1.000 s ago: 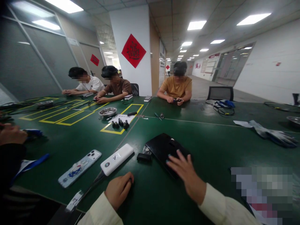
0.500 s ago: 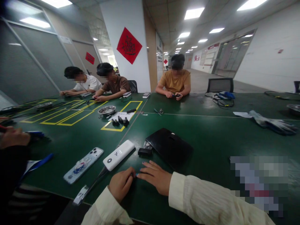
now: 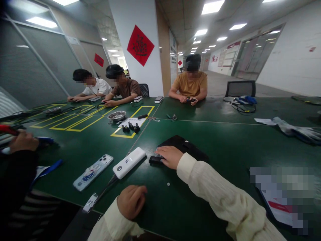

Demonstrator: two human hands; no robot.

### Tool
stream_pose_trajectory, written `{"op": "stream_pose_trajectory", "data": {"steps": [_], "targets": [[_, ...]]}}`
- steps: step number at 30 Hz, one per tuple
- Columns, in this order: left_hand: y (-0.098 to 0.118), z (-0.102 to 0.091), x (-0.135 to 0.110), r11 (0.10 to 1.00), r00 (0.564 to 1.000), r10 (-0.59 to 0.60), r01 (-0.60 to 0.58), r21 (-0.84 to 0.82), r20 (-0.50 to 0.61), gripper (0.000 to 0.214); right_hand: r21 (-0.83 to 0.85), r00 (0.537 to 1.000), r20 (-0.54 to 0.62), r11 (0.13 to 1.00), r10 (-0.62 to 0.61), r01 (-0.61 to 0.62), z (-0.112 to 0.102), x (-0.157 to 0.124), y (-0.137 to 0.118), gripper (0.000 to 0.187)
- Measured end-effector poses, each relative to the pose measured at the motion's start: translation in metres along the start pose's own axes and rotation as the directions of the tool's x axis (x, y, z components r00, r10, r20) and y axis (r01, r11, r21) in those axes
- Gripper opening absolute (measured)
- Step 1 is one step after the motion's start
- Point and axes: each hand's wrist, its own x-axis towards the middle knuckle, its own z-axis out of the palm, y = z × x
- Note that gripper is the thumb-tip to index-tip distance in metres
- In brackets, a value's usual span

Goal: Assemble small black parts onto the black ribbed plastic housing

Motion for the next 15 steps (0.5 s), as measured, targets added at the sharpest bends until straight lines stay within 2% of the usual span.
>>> {"op": "stream_pose_trajectory", "data": {"steps": [2,4,6,8,11,13,15], "targets": [[0.005,-0.002,0.000,0.999,0.996,0.015,-0.011,0.040,-0.091,0.015,-0.009,0.998,0.047,0.999,0.042,-0.042,0.002,0.001,0.003,0.056],[0.006,-0.002,0.000,0.998,0.990,-0.027,0.035,0.055,-0.141,0.012,-0.033,0.986,0.097,0.990,0.136,-0.134,0.003,-0.003,0.001,0.068],[0.003,0.000,0.001,0.994,0.982,-0.085,0.095,0.048,-0.172,0.010,-0.027,0.976,0.135,0.985,0.171,-0.168,0.001,-0.010,-0.004,0.075],[0.001,0.003,0.004,0.990,0.975,-0.123,0.134,0.045,-0.186,0.009,0.026,0.985,0.145,0.995,0.094,-0.099,-0.001,-0.015,-0.011,0.071],[-0.001,0.009,0.007,0.988,0.972,-0.141,0.149,0.029,-0.190,0.011,0.068,0.996,0.080,0.997,-0.045,0.040,-0.007,-0.021,-0.022,0.060],[0.000,0.012,0.009,0.981,0.964,-0.194,0.196,-0.004,-0.181,0.015,0.046,0.998,0.050,0.999,-0.032,0.029,-0.015,-0.023,-0.026,0.053],[0.001,0.013,0.012,0.982,0.965,-0.186,0.186,-0.015,-0.183,0.015,0.046,0.999,0.043,0.999,0.016,-0.018,-0.030,-0.029,-0.026,0.046]]}}
